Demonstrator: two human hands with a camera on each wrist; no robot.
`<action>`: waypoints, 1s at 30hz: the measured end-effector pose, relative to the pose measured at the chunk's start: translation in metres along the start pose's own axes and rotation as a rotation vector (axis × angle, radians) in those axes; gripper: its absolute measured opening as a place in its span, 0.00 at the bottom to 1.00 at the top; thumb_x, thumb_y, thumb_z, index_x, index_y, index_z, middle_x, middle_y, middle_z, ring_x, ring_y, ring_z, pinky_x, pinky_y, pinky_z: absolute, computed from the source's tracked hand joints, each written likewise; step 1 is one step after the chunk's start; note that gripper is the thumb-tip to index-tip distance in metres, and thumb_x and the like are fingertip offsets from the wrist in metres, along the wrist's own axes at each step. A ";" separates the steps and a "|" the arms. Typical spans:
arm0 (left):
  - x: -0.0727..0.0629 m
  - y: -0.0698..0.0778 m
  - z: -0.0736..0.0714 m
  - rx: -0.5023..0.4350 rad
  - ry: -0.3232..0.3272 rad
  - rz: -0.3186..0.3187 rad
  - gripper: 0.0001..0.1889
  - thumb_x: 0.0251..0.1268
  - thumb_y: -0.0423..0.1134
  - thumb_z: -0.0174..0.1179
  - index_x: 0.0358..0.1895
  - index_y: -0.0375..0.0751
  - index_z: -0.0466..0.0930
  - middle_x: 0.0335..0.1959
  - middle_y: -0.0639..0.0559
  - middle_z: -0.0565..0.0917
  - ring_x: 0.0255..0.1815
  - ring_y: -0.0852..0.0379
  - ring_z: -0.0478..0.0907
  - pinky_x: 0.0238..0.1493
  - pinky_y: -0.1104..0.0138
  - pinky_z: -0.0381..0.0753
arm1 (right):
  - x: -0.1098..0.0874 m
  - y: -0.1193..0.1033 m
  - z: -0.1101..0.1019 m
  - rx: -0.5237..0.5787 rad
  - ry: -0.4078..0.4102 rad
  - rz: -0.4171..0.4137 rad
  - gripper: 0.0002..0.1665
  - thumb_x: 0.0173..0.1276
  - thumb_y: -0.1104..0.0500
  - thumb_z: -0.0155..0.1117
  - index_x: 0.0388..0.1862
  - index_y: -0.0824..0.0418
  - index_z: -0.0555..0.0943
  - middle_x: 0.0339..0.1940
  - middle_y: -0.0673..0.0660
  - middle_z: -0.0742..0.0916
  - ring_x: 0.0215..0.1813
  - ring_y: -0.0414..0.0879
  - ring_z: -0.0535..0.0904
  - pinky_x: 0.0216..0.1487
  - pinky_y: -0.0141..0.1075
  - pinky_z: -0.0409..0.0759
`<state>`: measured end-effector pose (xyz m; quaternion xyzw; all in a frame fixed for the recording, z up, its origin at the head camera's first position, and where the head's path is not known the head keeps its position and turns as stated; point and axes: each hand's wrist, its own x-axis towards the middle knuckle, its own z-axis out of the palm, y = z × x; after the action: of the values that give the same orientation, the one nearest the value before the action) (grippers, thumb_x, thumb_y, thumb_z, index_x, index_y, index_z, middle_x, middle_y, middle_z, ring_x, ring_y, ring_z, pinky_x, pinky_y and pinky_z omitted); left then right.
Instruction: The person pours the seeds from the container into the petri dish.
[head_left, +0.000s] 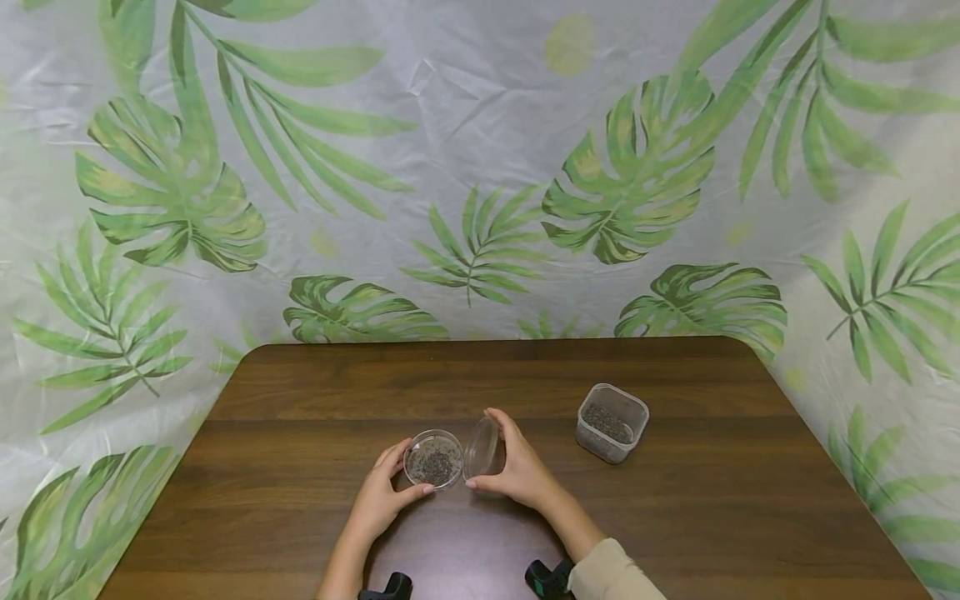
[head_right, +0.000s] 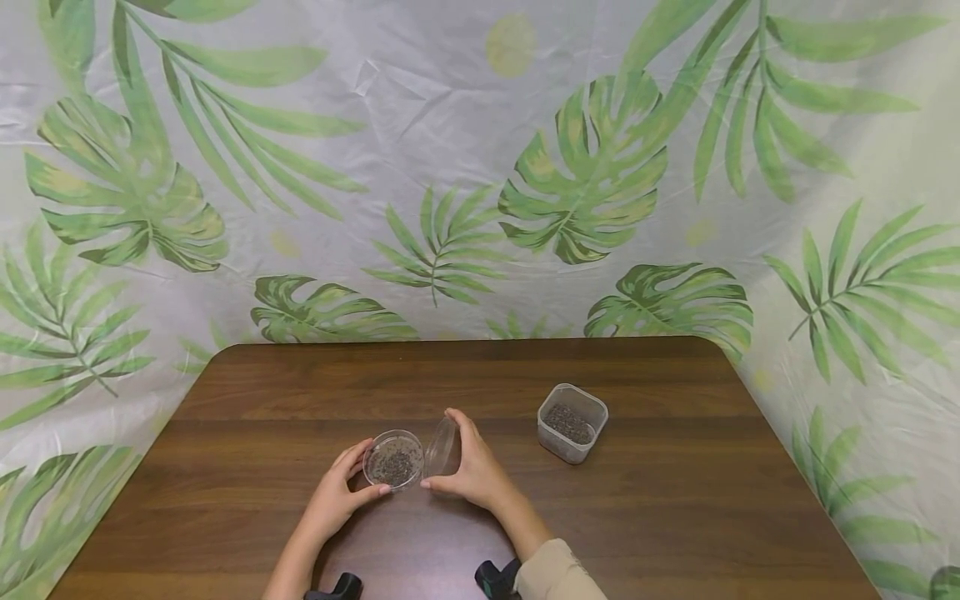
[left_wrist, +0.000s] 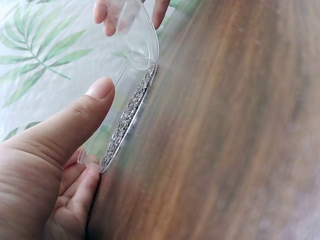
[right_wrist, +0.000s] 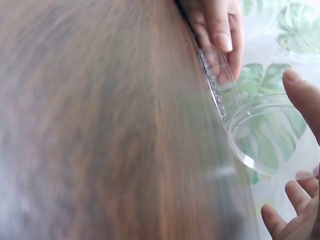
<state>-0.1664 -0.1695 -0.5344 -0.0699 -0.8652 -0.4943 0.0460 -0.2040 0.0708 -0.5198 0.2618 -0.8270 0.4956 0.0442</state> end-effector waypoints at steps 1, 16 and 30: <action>0.000 0.000 0.000 0.000 0.000 0.000 0.44 0.39 0.45 0.72 0.64 0.37 0.63 0.60 0.41 0.66 0.53 0.44 0.71 0.57 0.55 0.66 | 0.001 0.000 0.001 0.006 0.000 0.002 0.62 0.38 0.45 0.77 0.67 0.61 0.54 0.65 0.58 0.65 0.64 0.48 0.60 0.61 0.45 0.63; 0.000 0.000 0.000 0.011 0.000 0.006 0.43 0.40 0.45 0.72 0.63 0.36 0.63 0.59 0.40 0.66 0.54 0.45 0.71 0.57 0.57 0.67 | 0.004 -0.001 0.009 0.062 -0.019 0.031 0.60 0.40 0.49 0.78 0.69 0.55 0.53 0.66 0.58 0.64 0.65 0.52 0.60 0.60 0.48 0.63; -0.001 0.001 0.000 0.013 -0.006 0.000 0.44 0.40 0.46 0.72 0.64 0.36 0.62 0.60 0.40 0.66 0.54 0.45 0.71 0.57 0.56 0.67 | 0.008 0.003 0.016 0.048 -0.051 0.005 0.66 0.38 0.50 0.79 0.71 0.56 0.48 0.68 0.58 0.60 0.65 0.50 0.59 0.62 0.43 0.63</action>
<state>-0.1657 -0.1694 -0.5339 -0.0711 -0.8684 -0.4887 0.0441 -0.2094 0.0556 -0.5273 0.2733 -0.8163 0.5086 0.0154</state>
